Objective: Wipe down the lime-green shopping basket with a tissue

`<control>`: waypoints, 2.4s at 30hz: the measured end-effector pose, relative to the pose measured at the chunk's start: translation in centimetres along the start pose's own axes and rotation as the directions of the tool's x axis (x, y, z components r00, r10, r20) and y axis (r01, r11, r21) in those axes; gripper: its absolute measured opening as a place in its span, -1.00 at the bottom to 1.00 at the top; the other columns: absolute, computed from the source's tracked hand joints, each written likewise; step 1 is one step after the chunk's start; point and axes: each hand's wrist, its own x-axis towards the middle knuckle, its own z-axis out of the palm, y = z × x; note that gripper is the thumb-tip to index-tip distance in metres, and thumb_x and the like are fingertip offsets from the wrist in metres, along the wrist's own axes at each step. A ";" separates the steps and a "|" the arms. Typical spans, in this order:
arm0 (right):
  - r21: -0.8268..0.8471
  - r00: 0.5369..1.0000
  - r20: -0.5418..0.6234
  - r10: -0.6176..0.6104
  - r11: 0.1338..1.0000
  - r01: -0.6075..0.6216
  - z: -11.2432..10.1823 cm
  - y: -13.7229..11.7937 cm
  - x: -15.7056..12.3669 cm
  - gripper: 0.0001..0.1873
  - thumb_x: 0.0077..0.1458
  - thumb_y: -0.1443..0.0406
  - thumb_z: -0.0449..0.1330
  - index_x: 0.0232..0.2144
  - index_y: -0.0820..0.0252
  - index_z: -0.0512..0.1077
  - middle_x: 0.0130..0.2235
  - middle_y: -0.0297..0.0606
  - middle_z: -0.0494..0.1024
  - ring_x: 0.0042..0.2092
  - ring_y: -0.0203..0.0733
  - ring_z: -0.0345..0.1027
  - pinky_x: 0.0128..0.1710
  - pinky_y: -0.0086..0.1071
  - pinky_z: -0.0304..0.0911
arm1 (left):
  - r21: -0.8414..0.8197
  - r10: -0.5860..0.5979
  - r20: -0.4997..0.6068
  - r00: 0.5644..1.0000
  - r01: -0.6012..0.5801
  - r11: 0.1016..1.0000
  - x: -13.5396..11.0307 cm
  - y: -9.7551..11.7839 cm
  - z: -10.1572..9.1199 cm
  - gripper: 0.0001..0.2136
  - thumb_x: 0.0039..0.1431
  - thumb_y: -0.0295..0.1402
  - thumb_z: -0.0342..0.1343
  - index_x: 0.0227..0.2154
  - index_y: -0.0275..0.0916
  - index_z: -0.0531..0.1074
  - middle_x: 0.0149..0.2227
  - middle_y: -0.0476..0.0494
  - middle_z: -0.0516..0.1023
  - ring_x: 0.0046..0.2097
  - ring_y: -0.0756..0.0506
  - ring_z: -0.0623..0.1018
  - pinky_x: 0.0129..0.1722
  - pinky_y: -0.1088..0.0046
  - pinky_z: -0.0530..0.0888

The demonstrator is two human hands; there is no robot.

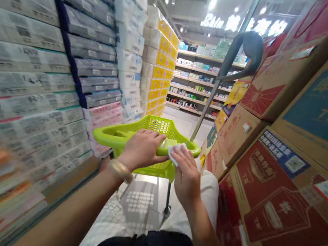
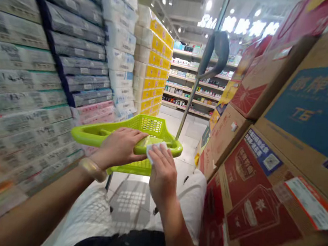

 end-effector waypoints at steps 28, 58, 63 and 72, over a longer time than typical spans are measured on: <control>-0.014 0.999 0.046 0.008 1.000 -0.008 -0.9 -0.9 1.1 -0.65 0.28 0.42 -0.02 -0.05 0.06 0.49 0.00 -0.25 0.59 0.15 -0.16 0.38 0.27 -0.08 0.07 | -0.086 0.079 -0.019 0.997 -0.080 0.993 -1.0 -1.0 -0.7 -0.38 0.06 0.16 0.06 0.02 -0.23 0.41 -0.08 -0.19 0.58 -0.08 -0.25 0.54 0.00 0.14 0.34; 0.029 0.987 0.139 0.076 0.996 -0.081 -2.4 -3.4 3.1 -0.67 0.22 0.46 0.04 -0.12 0.09 0.53 -0.12 -0.23 0.65 -0.05 -0.14 0.53 0.00 -0.24 0.41 | -0.185 0.022 -0.008 1.000 -0.023 0.982 -1.5 -1.9 -1.1 -0.58 0.31 -0.26 -0.26 -0.02 -0.14 0.48 -0.03 -0.05 0.61 -0.02 -0.13 0.54 -0.01 0.22 0.33; 0.117 0.989 0.145 0.039 0.992 -0.056 -2.8 -2.7 2.6 -0.67 0.23 0.46 0.03 -0.11 0.11 0.52 -0.09 -0.23 0.64 0.00 -0.16 0.51 0.06 -0.23 0.38 | -0.218 0.026 0.000 1.000 -0.025 0.976 -1.6 -2.1 -1.1 -0.58 0.31 -0.26 -0.25 -0.02 -0.13 0.48 -0.01 -0.04 0.60 0.00 -0.14 0.53 0.01 0.20 0.32; 0.134 0.993 0.118 -0.006 0.991 -0.010 -4.3 -1.3 1.1 -0.67 0.25 0.44 0.05 -0.06 0.06 0.51 -0.05 -0.26 0.62 0.05 -0.16 0.48 0.13 -0.18 0.34 | -0.228 0.034 0.000 0.999 -0.033 0.973 -1.7 -2.4 -1.4 -0.59 0.30 -0.25 -0.23 -0.03 -0.12 0.49 -0.03 -0.04 0.61 0.00 -0.12 0.54 0.01 0.23 0.34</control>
